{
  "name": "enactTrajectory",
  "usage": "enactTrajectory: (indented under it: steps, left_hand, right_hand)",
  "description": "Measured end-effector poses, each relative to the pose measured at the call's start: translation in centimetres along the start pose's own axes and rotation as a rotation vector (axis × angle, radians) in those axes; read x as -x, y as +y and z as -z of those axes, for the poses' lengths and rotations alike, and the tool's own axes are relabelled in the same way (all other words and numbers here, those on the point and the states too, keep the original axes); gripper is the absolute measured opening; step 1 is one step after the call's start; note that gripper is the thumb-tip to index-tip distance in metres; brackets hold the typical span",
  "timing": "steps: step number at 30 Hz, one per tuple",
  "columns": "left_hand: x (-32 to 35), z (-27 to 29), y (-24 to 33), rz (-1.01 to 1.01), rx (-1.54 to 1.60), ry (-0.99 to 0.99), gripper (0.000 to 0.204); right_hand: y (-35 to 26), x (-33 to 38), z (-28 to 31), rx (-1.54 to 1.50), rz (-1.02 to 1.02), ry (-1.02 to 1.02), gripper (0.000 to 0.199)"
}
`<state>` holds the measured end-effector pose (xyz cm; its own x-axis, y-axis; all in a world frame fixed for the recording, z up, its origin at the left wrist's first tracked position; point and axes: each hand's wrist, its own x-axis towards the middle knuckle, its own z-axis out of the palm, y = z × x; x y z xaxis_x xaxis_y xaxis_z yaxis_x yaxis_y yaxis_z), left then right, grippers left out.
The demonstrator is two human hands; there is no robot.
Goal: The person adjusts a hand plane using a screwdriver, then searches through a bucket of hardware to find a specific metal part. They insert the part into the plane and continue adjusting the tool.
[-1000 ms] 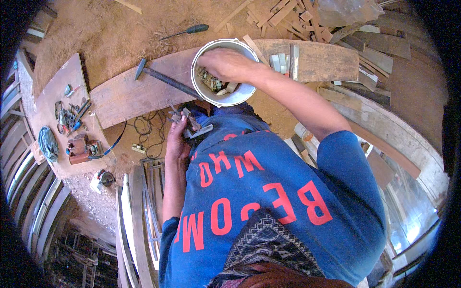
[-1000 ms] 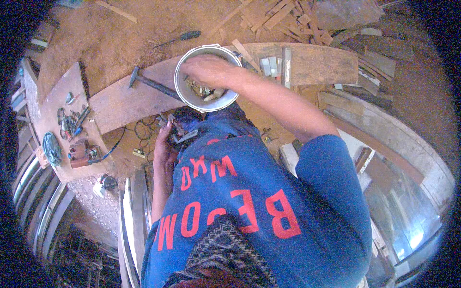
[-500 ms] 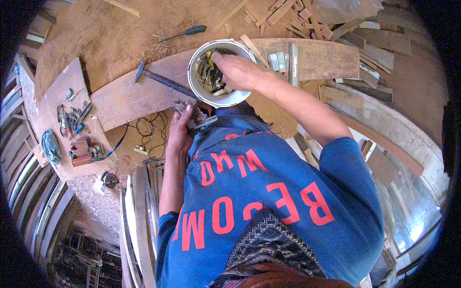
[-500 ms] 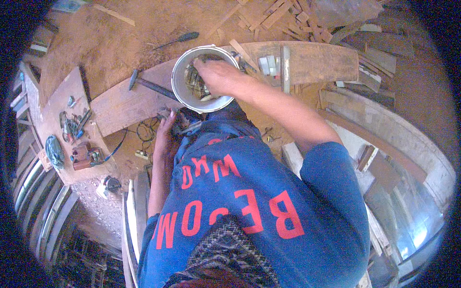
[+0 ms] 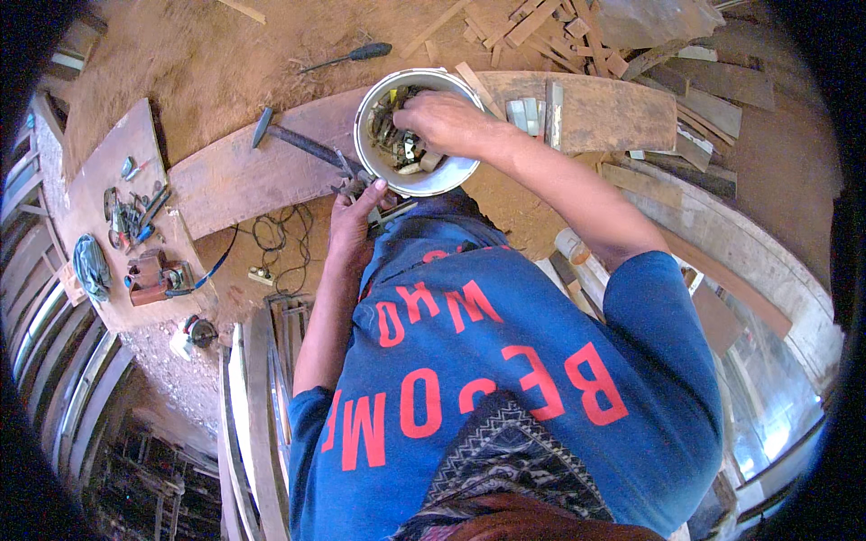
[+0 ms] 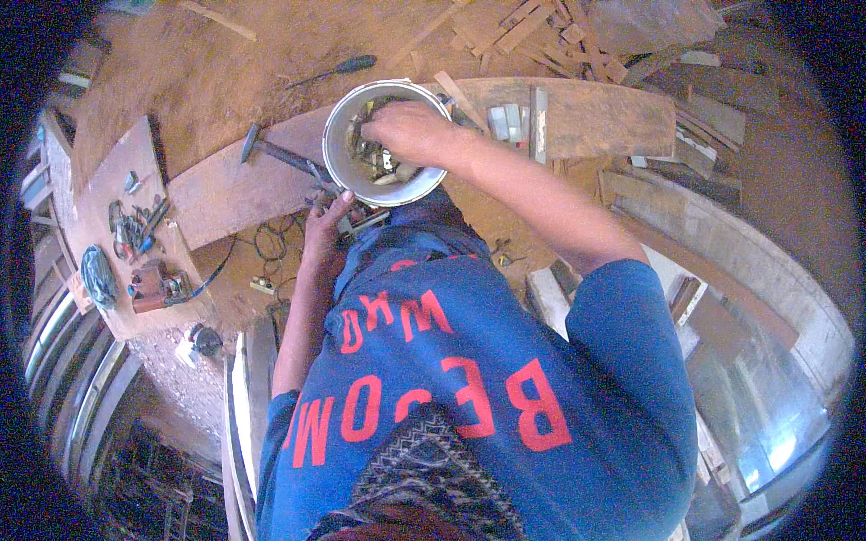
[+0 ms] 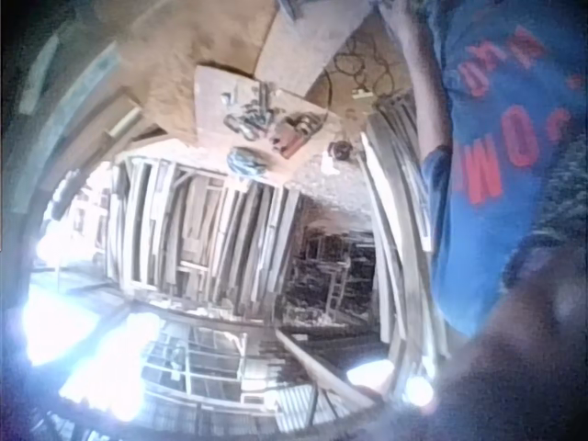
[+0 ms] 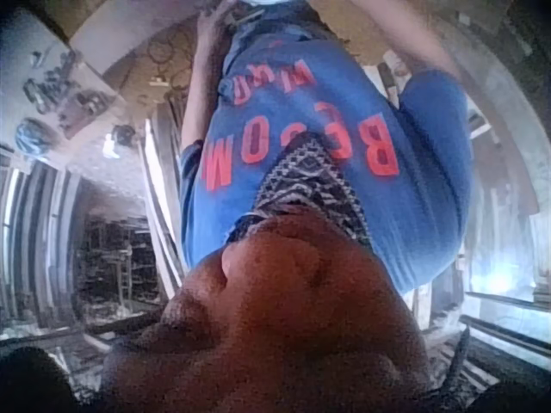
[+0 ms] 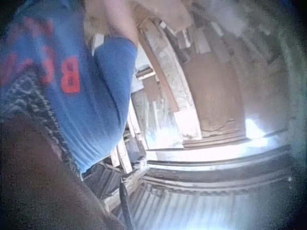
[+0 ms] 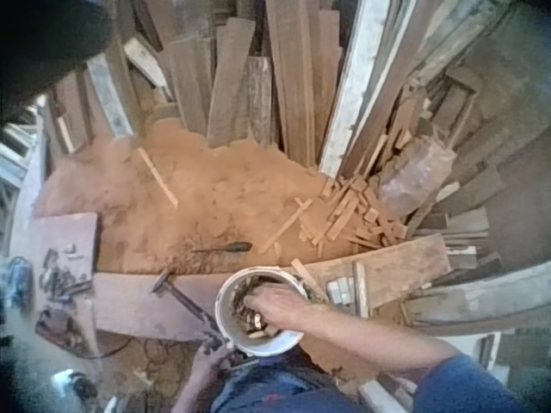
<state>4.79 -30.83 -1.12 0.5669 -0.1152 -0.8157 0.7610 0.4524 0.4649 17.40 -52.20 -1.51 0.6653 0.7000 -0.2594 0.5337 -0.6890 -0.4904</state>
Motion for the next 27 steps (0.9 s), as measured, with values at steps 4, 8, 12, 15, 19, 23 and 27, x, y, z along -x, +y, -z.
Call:
enactTrajectory:
  steps: [4, 8, 12, 15, 19, 23, 27]
  left_hand:
    - [-0.9, -0.1, -0.7, -0.015, -0.013, -0.008, 0.025]
    - [-1.1, 0.4, -0.7, -0.030, -0.139, 0.022, 0.045]
    - [-1.0, 0.4, -0.6, -0.059, -0.208, 0.053, 0.047]
    - [-0.9, 0.5, -0.7, -0.083, -0.257, 0.079, 0.045]
    - [-0.3, -0.8, 0.1, -0.088, -0.254, 0.108, 0.030]
    - [-0.5, -0.4, -0.5, -0.099, -0.240, 0.089, 0.026]
    - [-1.1, 0.2, -1.2, -0.122, -0.279, 0.101, 0.025]
  right_hand:
    - [-0.3, -0.3, -1.4, 0.160, 0.122, -0.135, 0.016]
    - [-0.3, -1.8, -1.7, 0.167, 0.169, -0.019, 0.016]
    - [0.4, -1.5, -1.5, 0.110, 0.157, 0.057, 0.016]
    - [-0.4, -1.4, -1.5, 0.104, 0.170, -0.127, 0.017]
    - [0.8, -1.7, -4.4, 0.311, 0.301, -0.029, 0.014]
    - [0.0, -1.7, -2.3, 0.369, 0.239, -0.037, 0.017]
    - [0.4, -1.5, -2.3, 0.270, 0.097, 0.026, 0.018]
